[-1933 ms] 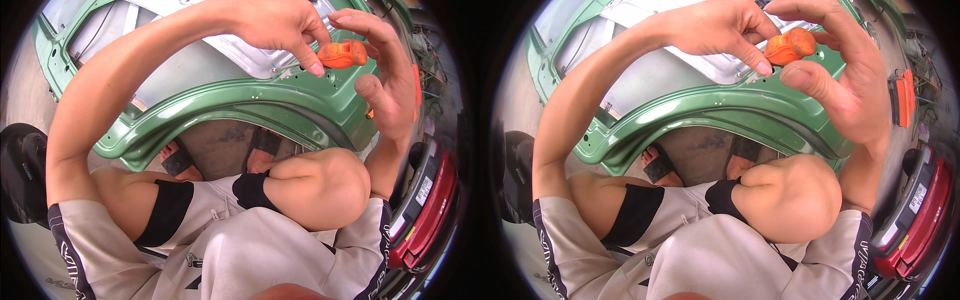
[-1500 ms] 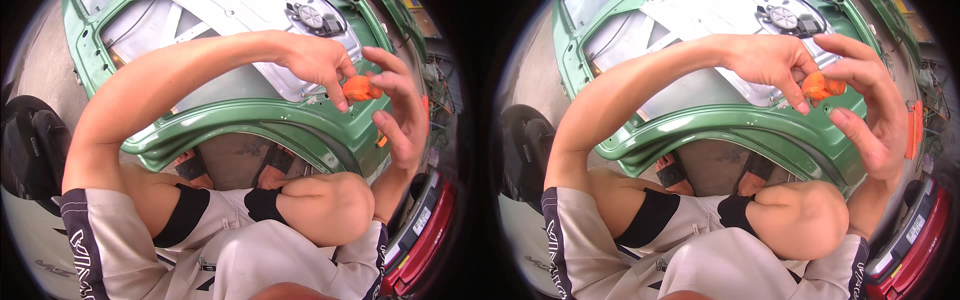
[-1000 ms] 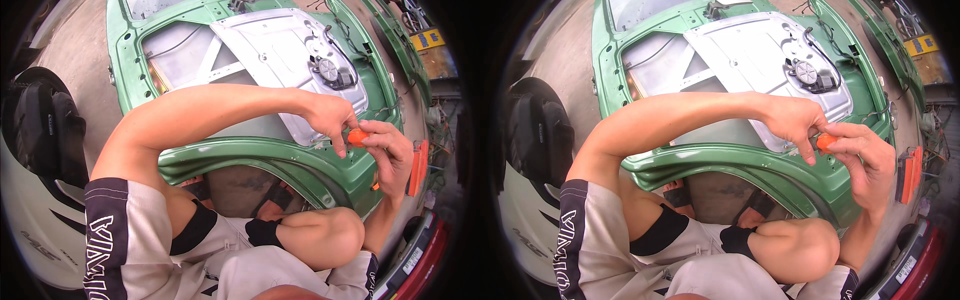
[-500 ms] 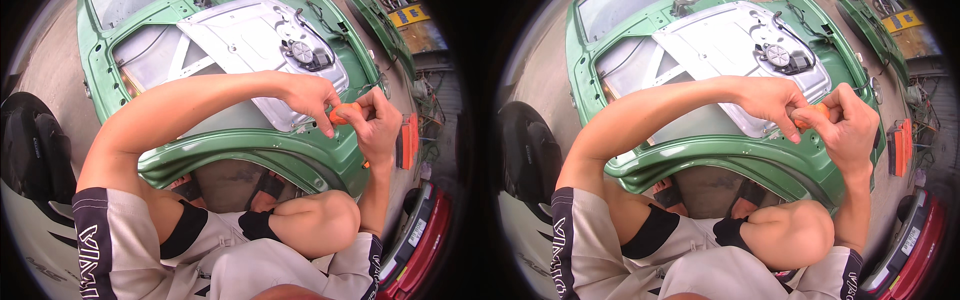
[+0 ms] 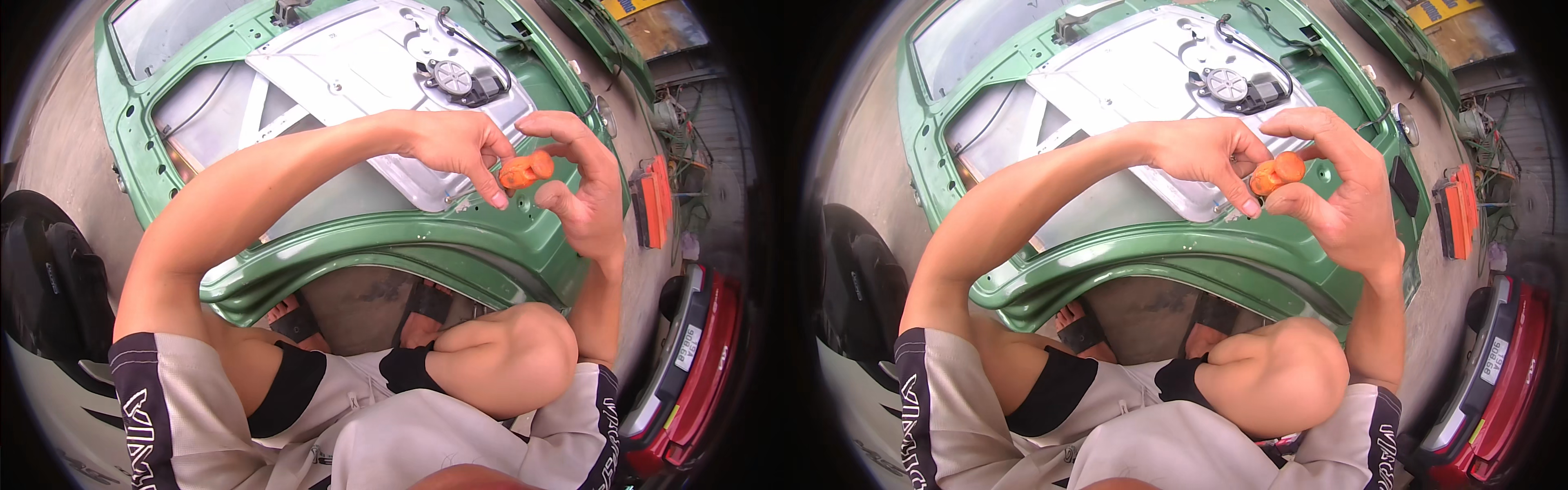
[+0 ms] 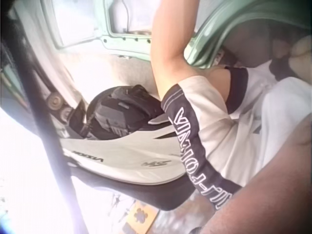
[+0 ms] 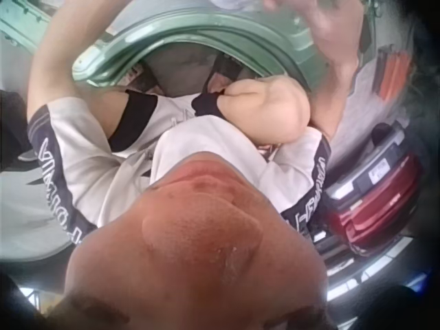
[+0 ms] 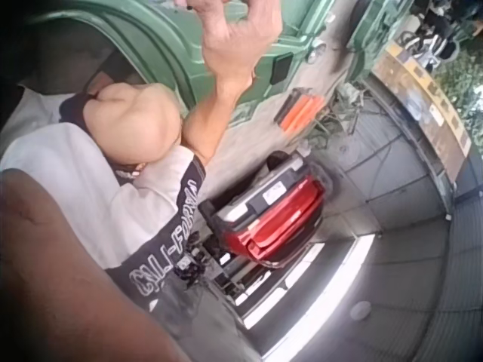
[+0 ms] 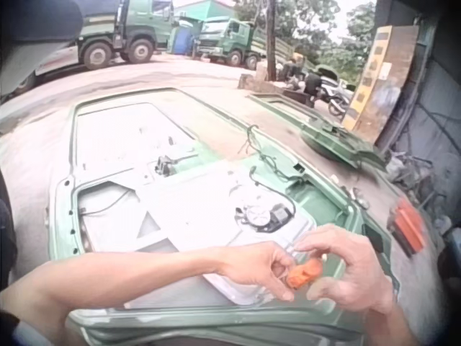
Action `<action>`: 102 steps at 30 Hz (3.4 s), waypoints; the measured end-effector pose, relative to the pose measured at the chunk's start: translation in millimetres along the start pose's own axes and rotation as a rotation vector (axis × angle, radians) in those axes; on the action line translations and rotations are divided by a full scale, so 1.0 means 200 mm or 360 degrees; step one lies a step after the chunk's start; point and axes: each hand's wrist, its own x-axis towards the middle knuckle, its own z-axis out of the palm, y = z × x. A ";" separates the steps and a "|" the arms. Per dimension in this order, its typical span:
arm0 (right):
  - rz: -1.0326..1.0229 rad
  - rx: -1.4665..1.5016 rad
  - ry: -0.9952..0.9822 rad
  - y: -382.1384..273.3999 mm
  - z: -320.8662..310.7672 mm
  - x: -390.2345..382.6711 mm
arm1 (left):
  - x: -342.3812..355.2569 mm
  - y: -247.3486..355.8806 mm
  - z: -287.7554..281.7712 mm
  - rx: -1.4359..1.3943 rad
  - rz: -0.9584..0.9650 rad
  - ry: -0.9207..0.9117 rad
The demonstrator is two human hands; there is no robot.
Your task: The person positions a window regulator onto a car door panel, aligns it with the mounting holes, and secures it using a screwdriver and screws.
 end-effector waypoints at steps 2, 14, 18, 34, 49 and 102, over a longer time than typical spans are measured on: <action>-0.0270 0.0192 -0.0051 0.02 -0.05 0.01 | 0.03 -0.04 0.01 -0.0144 0.0089 -0.0016; -0.0228 0.0202 -0.0118 0.06 -0.07 -0.03 | 0.05 -0.09 0.02 -0.0227 0.0180 -0.0057; 0.0369 -0.0057 -0.0141 0.01 -0.10 -0.06 | 0.07 -0.08 0.06 -0.0304 0.0210 -0.0042; 0.0065 0.0351 -0.0330 0.05 -0.06 0.00 | 0.00 -0.08 0.00 -0.0180 0.0065 -0.0017; -0.0015 0.1119 0.0130 0.26 -0.16 -0.06 | 0.00 -0.19 -0.21 -0.0931 -0.0228 0.0276; 0.0388 0.1555 0.1266 1.15 -0.25 -0.21 | 0.73 -0.27 0.05 -0.1893 0.0386 0.0722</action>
